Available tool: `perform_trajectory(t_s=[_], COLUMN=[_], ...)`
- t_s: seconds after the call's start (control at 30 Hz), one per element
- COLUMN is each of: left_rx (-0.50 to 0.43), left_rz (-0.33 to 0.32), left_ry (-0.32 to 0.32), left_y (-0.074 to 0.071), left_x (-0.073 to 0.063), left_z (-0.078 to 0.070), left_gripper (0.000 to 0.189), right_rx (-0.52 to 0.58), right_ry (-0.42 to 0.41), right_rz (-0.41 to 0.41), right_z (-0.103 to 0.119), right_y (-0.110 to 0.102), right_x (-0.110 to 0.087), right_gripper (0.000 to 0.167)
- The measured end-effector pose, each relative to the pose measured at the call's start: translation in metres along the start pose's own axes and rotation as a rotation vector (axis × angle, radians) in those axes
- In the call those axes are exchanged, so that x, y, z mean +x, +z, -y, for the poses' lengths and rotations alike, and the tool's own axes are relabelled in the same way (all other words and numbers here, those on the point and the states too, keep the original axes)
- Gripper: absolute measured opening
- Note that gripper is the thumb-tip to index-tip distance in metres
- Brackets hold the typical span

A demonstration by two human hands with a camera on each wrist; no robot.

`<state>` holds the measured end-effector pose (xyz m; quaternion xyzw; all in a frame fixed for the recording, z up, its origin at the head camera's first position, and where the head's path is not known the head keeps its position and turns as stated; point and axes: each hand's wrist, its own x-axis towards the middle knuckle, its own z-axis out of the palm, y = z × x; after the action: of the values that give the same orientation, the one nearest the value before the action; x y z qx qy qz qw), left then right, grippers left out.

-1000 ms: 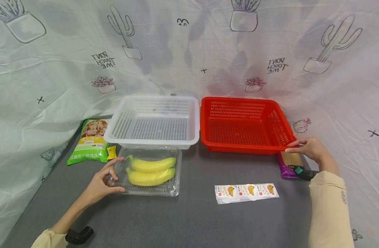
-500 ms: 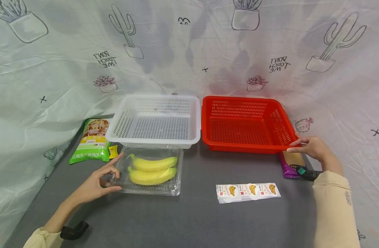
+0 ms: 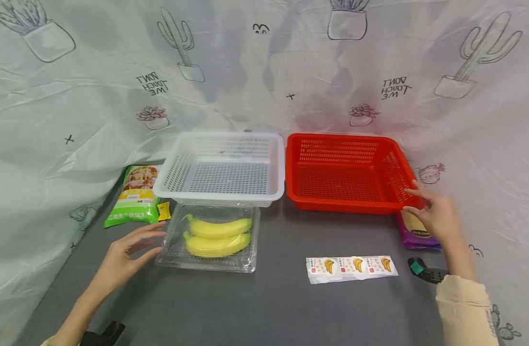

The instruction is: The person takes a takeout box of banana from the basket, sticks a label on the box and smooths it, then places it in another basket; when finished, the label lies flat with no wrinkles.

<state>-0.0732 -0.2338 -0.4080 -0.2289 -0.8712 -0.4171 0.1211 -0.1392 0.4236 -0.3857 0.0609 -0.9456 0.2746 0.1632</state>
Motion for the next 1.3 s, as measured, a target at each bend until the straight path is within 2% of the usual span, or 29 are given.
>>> perform_trajectory(t_s=[0.1, 0.2, 0.3, 0.4, 0.53, 0.63, 0.7, 0.77, 0.9, 1.03, 1.13, 1.3], left_rx=[-0.137, -0.338, -0.497, -0.601, -0.692, -0.739, -0.737, -0.71, -0.607, -0.516, -0.395, -0.158], left_rz=[-0.063, -0.065, -0.028, 0.041, 0.15, 0.25, 0.304, 0.324, 0.283, 0.229, 0.232, 0.292], left_ry=[-0.02, -0.06, -0.064, -0.049, -0.057, -0.109, -0.147, -0.17, -0.146, -0.135, -0.09, 0.014], left_y=[0.023, 0.049, 0.076, 0.101, 0.133, 0.16, 0.179, 0.198, 0.232, 0.259, 0.275, 0.289], left_x=[0.005, 0.009, 0.013, 0.019, 0.029, 0.037, 0.043, 0.05, 0.062, 0.065, 0.064, 0.066], left_z=[-0.022, -0.043, -0.061, -0.077, -0.092, -0.099, -0.102, -0.105, -0.112, -0.117, -0.114, -0.107], left_gripper=[0.04, 0.033, 0.03, 0.026, 0.024, 0.025, 0.026, 0.027, 0.028, 0.03, 0.032, 0.035], right_rx=[0.131, 0.299, 0.4, 0.45, 0.582, 0.72, 0.792, 0.857, 0.948, 0.982, 0.988, 0.982], right_ry=[0.029, 0.076, 0.087, 0.038, -0.006, 0.024, 0.062, 0.092, 0.1, 0.079, 0.077, 0.069], right_rz=[-0.14, -0.183, -0.137, -0.051, 0.037, 0.091, 0.12, 0.146, 0.154, 0.149, 0.153, 0.166], right_z=[0.013, 0.023, 0.031, 0.037, 0.044, 0.049, 0.052, 0.053, 0.055, 0.059, 0.063, 0.065], right_y=[0.013, 0.028, 0.039, 0.047, 0.062, 0.075, 0.083, 0.091, 0.105, 0.115, 0.12, 0.126], right_x=[-0.017, -0.032, -0.047, -0.06, -0.077, -0.091, -0.1, -0.109, -0.12, -0.122, -0.122, -0.123], right_gripper=[0.041, 0.042, 0.044, 0.045, 0.041, 0.039, 0.039, 0.039, 0.036, 0.035, 0.037, 0.043])
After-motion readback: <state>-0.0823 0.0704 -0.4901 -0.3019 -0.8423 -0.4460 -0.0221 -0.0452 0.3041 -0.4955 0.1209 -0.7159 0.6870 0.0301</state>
